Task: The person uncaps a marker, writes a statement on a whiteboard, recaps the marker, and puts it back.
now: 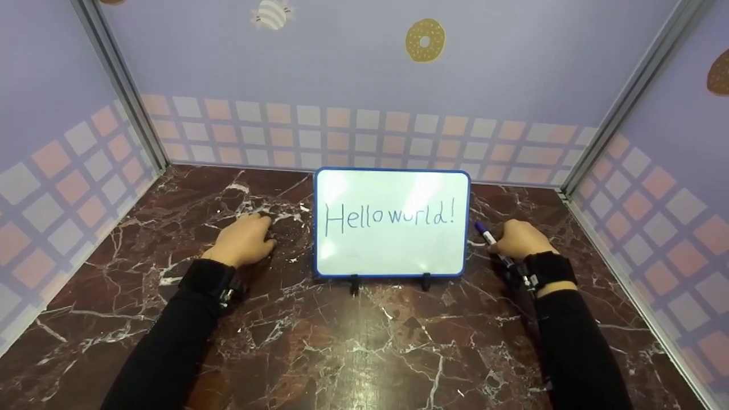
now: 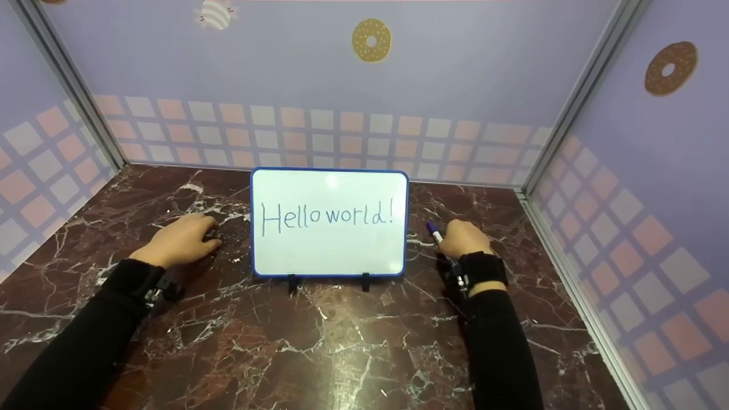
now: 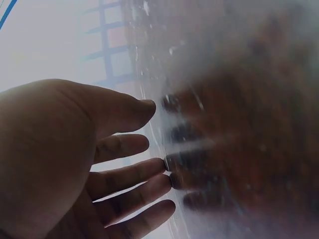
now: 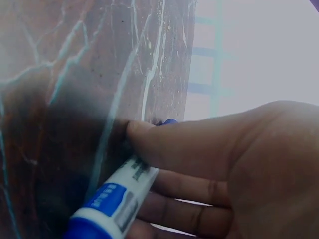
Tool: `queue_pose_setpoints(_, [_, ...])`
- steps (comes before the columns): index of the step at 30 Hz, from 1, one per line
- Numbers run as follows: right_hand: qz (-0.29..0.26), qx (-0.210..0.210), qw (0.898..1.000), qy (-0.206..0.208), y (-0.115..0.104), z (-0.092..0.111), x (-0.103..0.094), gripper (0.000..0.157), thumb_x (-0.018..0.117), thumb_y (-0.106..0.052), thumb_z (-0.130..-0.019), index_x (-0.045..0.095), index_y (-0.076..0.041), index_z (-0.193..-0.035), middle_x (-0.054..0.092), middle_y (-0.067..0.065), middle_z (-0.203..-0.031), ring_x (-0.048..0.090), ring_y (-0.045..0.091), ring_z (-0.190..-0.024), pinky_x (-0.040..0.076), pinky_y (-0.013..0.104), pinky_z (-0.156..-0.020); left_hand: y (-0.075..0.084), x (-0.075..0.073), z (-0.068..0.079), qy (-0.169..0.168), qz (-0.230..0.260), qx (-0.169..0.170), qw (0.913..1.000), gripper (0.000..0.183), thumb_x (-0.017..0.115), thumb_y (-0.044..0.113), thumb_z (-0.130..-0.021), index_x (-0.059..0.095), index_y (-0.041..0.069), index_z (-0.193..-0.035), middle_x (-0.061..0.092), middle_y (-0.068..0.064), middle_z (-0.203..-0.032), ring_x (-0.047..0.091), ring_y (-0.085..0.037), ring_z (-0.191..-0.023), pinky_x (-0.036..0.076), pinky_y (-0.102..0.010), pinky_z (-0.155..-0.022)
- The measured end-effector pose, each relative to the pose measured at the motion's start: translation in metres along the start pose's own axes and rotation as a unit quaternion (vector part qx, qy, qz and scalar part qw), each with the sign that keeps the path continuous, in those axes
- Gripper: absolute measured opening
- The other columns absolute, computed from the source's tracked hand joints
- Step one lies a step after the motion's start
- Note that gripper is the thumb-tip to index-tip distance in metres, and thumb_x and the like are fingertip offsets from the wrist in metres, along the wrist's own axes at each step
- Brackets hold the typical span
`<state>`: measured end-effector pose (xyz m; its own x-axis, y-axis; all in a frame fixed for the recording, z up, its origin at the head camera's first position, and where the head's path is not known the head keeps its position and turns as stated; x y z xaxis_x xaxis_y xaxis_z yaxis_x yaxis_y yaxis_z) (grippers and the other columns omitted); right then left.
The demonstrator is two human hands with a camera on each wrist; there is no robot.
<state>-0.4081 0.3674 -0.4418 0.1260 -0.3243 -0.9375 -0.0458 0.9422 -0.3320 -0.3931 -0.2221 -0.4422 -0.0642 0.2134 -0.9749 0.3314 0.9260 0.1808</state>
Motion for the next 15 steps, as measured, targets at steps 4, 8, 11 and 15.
queue_pose_setpoints(4, [0.002, -0.011, 1.000, 0.000, 0.0009, -0.0007, -0.0006, 0.029, 0.080, -0.031, -0.098, 0.078, -0.003, -0.103, 0.074, 0.008, -0.089, 0.066, 0.027, -0.074, 0.054, 0.038, -0.064, -0.0024, -0.0015, -0.0019, 0.001, -0.008, 0.002, 1.0000, 0.026, 0.071, 0.020, -0.102, 0.066, -0.003, -0.113, 0.068, -0.026, -0.115, 0.066, -0.049, -0.114, 0.058, -0.069, -0.096])
queue_pose_setpoints(8, [0.012, -0.025, 1.000, 0.003, 0.0037, -0.0019, -0.0001, 0.030, 0.076, -0.035, -0.102, 0.078, -0.005, -0.105, 0.074, 0.008, -0.093, 0.065, 0.028, -0.077, 0.054, 0.041, -0.070, -0.0033, -0.0028, -0.0057, -0.002, -0.005, -0.004, 1.0000, 0.037, 0.071, 0.020, -0.103, 0.065, -0.007, -0.126, 0.068, -0.031, -0.128, 0.065, -0.052, -0.122, 0.056, -0.071, -0.102])
queue_pose_setpoints(11, [0.015, -0.032, 0.999, 0.015, 0.0064, -0.0024, -0.0003, 0.035, 0.073, -0.036, -0.104, 0.075, -0.002, -0.110, 0.075, 0.012, -0.099, 0.066, 0.030, -0.081, 0.056, 0.047, -0.075, -0.0027, -0.0027, -0.0080, -0.009, -0.001, -0.009, 0.9999, 0.055, 0.070, 0.022, -0.105, 0.056, -0.012, -0.146, 0.062, -0.035, -0.142, 0.061, -0.054, -0.132, 0.052, -0.071, -0.110])
queue_pose_setpoints(15, [0.017, -0.043, 0.999, 0.029, 0.0086, -0.0026, -0.0024, 0.047, 0.070, -0.037, -0.108, 0.068, 0.006, -0.126, 0.074, 0.023, -0.114, 0.070, 0.039, -0.096, 0.059, 0.060, -0.087, -0.0025, -0.0030, -0.0091, -0.016, -0.004, -0.010, 0.9998, 0.066, 0.067, 0.025, -0.108, 0.045, -0.015, -0.156, 0.056, -0.039, -0.148, 0.057, -0.056, -0.137, 0.049, -0.070, -0.114])
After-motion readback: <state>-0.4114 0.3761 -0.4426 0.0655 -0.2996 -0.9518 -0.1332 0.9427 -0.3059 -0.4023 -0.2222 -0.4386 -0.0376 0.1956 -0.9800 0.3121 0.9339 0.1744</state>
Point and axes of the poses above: each hand's wrist, its own z-axis away from the middle knuckle, its own x-axis out of the palm, y = z × x, the point moved 2 cm from there along -z, towards the middle knuckle
